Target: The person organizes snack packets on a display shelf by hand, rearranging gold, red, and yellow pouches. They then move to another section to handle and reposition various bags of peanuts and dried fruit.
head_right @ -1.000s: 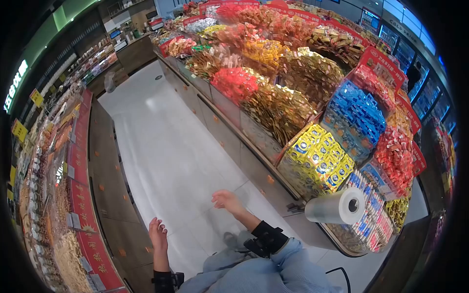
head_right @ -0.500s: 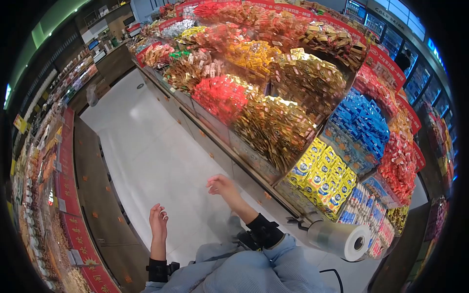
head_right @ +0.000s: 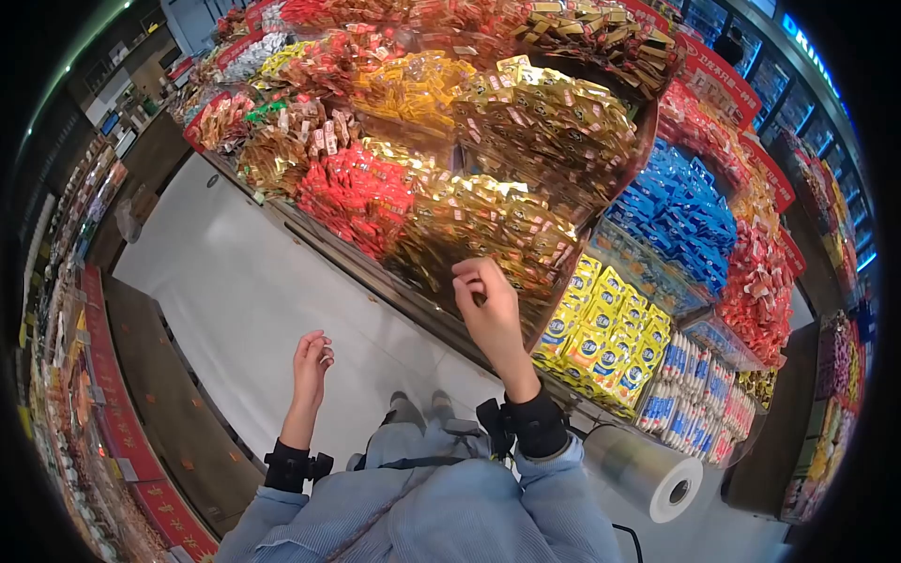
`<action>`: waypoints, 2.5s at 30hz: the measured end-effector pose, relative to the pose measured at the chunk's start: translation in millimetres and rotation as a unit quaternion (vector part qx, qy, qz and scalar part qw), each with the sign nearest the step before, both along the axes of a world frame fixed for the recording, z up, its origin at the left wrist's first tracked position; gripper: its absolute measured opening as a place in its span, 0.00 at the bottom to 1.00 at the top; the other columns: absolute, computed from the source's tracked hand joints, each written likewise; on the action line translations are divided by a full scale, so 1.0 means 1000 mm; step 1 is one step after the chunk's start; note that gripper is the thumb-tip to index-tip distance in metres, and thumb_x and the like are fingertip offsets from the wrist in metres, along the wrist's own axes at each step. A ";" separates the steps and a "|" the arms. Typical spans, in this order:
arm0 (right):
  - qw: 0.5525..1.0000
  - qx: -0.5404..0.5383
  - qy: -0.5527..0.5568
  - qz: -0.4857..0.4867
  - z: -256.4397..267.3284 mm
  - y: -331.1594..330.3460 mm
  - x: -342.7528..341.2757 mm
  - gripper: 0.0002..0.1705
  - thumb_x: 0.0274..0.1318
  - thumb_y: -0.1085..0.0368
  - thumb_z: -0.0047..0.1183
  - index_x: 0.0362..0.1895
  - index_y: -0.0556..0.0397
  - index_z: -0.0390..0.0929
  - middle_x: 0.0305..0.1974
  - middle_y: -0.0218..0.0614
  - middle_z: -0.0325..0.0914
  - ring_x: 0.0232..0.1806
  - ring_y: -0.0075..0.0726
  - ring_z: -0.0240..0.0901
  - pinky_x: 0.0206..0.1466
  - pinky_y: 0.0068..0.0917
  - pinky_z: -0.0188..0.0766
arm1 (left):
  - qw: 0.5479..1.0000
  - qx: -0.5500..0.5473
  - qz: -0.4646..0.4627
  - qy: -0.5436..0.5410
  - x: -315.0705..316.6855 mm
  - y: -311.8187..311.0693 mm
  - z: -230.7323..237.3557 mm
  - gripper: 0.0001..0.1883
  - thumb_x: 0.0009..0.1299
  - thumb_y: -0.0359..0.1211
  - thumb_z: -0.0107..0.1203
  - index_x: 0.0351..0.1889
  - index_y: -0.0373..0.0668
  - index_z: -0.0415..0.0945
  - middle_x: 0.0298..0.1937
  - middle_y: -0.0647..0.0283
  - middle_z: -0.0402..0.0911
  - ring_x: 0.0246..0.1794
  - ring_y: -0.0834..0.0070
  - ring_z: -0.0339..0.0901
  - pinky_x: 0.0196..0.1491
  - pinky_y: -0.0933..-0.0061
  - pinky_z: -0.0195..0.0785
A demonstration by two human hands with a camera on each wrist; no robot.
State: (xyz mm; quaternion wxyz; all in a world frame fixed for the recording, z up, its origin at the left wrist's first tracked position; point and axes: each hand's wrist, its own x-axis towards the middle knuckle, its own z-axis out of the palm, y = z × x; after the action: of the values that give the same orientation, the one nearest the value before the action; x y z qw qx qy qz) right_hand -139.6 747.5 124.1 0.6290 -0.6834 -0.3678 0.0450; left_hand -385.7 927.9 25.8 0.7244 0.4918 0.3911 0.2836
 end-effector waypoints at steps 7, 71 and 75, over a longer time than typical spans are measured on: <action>0.962 -0.219 -0.091 -0.133 -0.023 0.004 0.034 0.11 0.47 0.71 0.57 0.37 0.57 0.73 0.32 0.44 0.77 0.35 0.44 0.76 0.38 0.34 0.72 | 0.996 0.025 -0.087 -0.019 0.061 0.023 0.001 0.11 0.71 0.34 0.47 0.49 0.43 0.68 0.39 0.67 0.73 0.33 0.83 0.69 0.37 0.81 0.63; 0.962 -0.187 -0.140 -0.141 -0.003 -0.046 0.029 0.06 0.47 0.78 0.55 0.33 0.60 0.75 0.34 0.40 0.78 0.36 0.42 0.77 0.39 0.29 0.73 | 0.501 0.685 -0.528 -0.025 0.222 -0.025 0.047 0.32 0.62 0.50 0.54 0.52 0.29 0.70 0.53 0.43 0.73 0.57 0.54 0.70 0.59 0.66 0.63; 0.896 -0.324 -0.282 -0.115 -0.009 -0.043 0.028 0.07 0.44 0.73 0.56 0.30 0.54 0.72 0.30 0.37 0.72 0.36 0.44 0.71 0.34 0.35 0.70 | 0.504 0.682 -0.529 -0.024 0.222 -0.024 0.048 0.31 0.62 0.49 0.55 0.51 0.29 0.70 0.53 0.42 0.73 0.58 0.54 0.69 0.60 0.65 0.63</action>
State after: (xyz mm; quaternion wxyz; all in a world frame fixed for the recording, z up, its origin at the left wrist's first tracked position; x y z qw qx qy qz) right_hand -111.4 704.4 115.5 0.2432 -0.8711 -0.4135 -0.1052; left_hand -164.0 903.9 73.6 0.1893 0.9421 -0.2740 0.0386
